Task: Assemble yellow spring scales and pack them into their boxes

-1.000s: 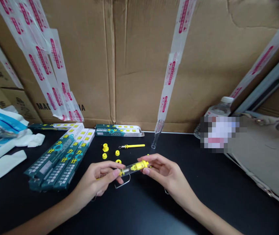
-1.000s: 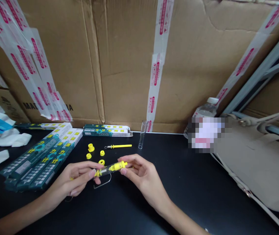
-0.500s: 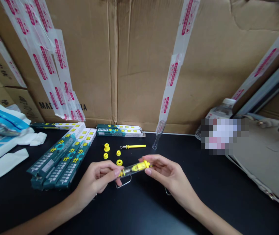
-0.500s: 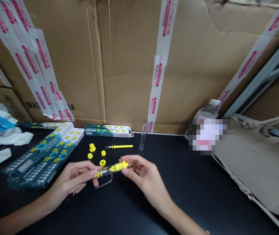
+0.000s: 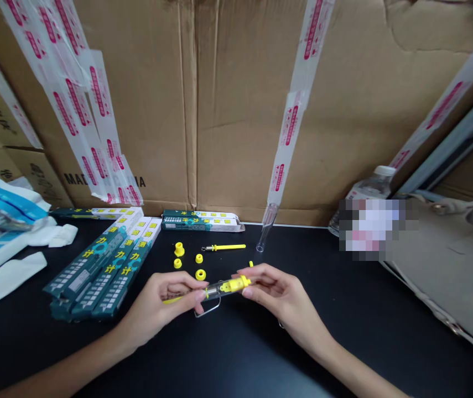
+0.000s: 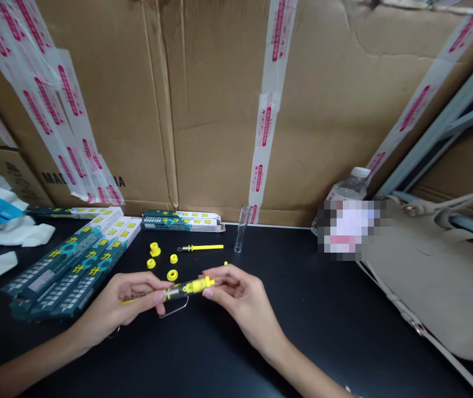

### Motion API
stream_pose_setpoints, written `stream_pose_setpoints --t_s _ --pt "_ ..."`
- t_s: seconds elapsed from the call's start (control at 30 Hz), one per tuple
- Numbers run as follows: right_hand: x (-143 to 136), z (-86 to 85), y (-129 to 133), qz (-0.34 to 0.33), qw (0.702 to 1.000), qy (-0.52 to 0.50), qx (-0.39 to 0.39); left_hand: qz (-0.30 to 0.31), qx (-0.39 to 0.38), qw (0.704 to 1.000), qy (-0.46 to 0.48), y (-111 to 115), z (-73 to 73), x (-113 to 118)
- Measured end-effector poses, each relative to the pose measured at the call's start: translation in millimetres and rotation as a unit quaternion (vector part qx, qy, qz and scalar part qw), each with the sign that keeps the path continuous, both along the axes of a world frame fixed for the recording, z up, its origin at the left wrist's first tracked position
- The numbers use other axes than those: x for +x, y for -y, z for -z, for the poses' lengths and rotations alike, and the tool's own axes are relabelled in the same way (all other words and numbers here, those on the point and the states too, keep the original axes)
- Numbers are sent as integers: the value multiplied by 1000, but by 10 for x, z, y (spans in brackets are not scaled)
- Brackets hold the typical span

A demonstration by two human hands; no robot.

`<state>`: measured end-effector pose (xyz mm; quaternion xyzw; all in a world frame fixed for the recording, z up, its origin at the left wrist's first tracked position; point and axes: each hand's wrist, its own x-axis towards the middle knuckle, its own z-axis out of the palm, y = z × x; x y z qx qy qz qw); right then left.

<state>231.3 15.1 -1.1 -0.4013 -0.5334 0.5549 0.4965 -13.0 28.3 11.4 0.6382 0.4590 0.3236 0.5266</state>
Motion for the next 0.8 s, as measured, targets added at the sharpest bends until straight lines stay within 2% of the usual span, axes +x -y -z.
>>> stream_pose_setpoints --t_s 0.1,0.3,0.47,0.6,0.67,0.73,0.8 --pt "-16 4 11 -3 1000 5 8 2 -18 1000 6 -35 14 -11" --pt "-29 -26 10 18 998 10 58 22 -97 992 78 -96 -3 -43" --pt "-32 -97 33 -5 998 -26 49 -20 -120 983 139 -91 -40 -55" --pt "-27 -142 45 5 998 -25 52 -56 -129 967 213 -99 -46 -71" --pt "-10 -138 31 13 998 7 68 -68 -137 955 255 -110 -49 -83" --pt "12 -118 2 33 990 82 111 -83 -143 941 295 -120 -58 -94" --pt "22 -97 -39 50 963 198 177 -98 -151 928 326 -129 -80 -107"
